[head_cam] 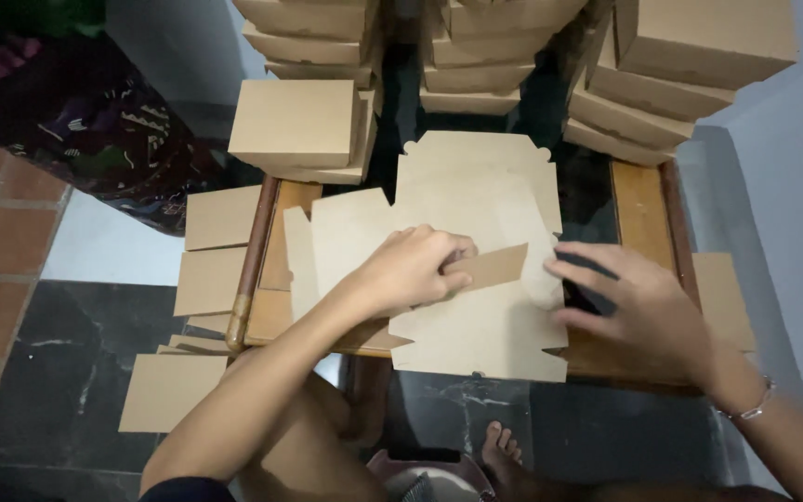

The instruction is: Folding flat cardboard sheets into boxes

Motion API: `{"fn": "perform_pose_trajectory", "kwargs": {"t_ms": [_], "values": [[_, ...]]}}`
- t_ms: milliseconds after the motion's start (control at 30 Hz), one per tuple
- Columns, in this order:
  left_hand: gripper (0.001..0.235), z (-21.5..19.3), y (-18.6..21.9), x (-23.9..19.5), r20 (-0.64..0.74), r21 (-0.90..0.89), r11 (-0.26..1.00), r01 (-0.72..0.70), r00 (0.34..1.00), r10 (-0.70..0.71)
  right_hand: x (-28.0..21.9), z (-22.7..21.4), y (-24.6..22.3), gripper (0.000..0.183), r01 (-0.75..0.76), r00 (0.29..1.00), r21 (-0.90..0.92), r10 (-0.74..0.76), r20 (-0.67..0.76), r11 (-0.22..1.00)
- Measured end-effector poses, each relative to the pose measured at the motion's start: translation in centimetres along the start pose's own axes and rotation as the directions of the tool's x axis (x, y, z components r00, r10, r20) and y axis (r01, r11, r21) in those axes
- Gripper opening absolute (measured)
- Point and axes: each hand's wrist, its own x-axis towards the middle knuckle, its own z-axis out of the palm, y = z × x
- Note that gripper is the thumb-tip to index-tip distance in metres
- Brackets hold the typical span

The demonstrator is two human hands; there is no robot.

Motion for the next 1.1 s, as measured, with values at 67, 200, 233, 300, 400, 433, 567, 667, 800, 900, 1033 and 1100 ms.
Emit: {"fn": "perform_pose_trajectory", "kwargs": {"t_ms": [67, 200, 233, 300, 400, 433, 567, 667, 800, 900, 1033, 1100], "values": [[0.007, -0.5, 0.0, -0.6, -0.004, 0.017, 1.0, -0.013, 1.0, 0.013, -0.3, 1.7, 0.8, 0.068, 0.07, 0.997, -0.081, -0.072, -0.025, 0.994], [0.017, -0.7, -0.5, -1.2, -0.018, -0.019, 0.999, -0.03, 0.999, 0.03, 0.4, 4.5, 0.9, 0.056, 0.093, 0.991, -0.054, -0.098, -0.091, 0.994], [0.017, -0.3, -0.7, -1.0, -0.019, -0.017, 0.999, -0.028, 0.999, 0.028, 0.3, 5.1, 1.2, 0.056, 0.095, 0.991, -0.053, -0.099, -0.092, 0.994], [0.016, 0.5, -1.3, -0.8, 0.008, 0.0, 0.998, -0.064, 0.998, 0.064, 0.0, 6.2, 1.7, 0.058, 0.167, 0.983, -0.129, -0.175, -0.052, 0.977], [0.018, 0.6, -1.1, -1.0, 0.018, 0.082, 0.992, -0.101, 0.995, 0.1, 0.0, 6.9, 1.6, 0.049, 0.246, 0.961, -0.204, -0.266, -0.072, 0.948], [0.018, 0.3, -0.6, -1.1, 0.019, 0.08, 0.992, -0.1, 0.995, 0.098, 0.2, 6.9, 1.4, 0.049, 0.247, 0.961, -0.202, -0.266, -0.071, 0.948], [0.035, 0.7, 0.4, -1.0, -0.044, 0.085, 0.976, -0.203, 0.977, 0.207, 0.7, 6.6, 0.6, 0.035, 0.171, 0.973, -0.215, -0.198, -0.114, 0.962], [0.039, 1.2, 0.5, -0.8, -0.093, 0.092, 0.959, -0.267, 0.957, 0.275, 0.6, 6.1, -0.1, 0.029, 0.128, 0.983, -0.173, -0.148, -0.107, 0.976], [0.045, 1.3, 0.4, -1.0, -0.154, 0.129, 0.932, -0.338, 0.922, 0.356, 0.8, 4.8, -1.6, 0.022, 0.049, 0.99, -0.16, -0.069, -0.121, 0.986], [0.047, 1.7, 0.3, -0.8, -0.13, 0.096, 0.928, -0.361, 0.919, 0.371, 0.9, 4.1, -1.5, 0.022, 0.048, 0.998, -0.122, -0.051, -0.026, 0.991], [0.048, 1.7, 0.7, -0.7, -0.098, 0.037, 0.924, -0.38, 0.919, 0.381, 1.4, 3.6, -1.7, 0.018, 0.035, 0.999, -0.094, -0.035, -0.007, 0.995], [0.047, 0.9, 1.7, -1.3, -0.036, -0.003, 0.932, -0.361, 0.932, 0.361, 1.3, 3.6, -1.5, 0.02, 0.031, 0.999, -0.067, -0.029, 0.034, 0.997]]}}
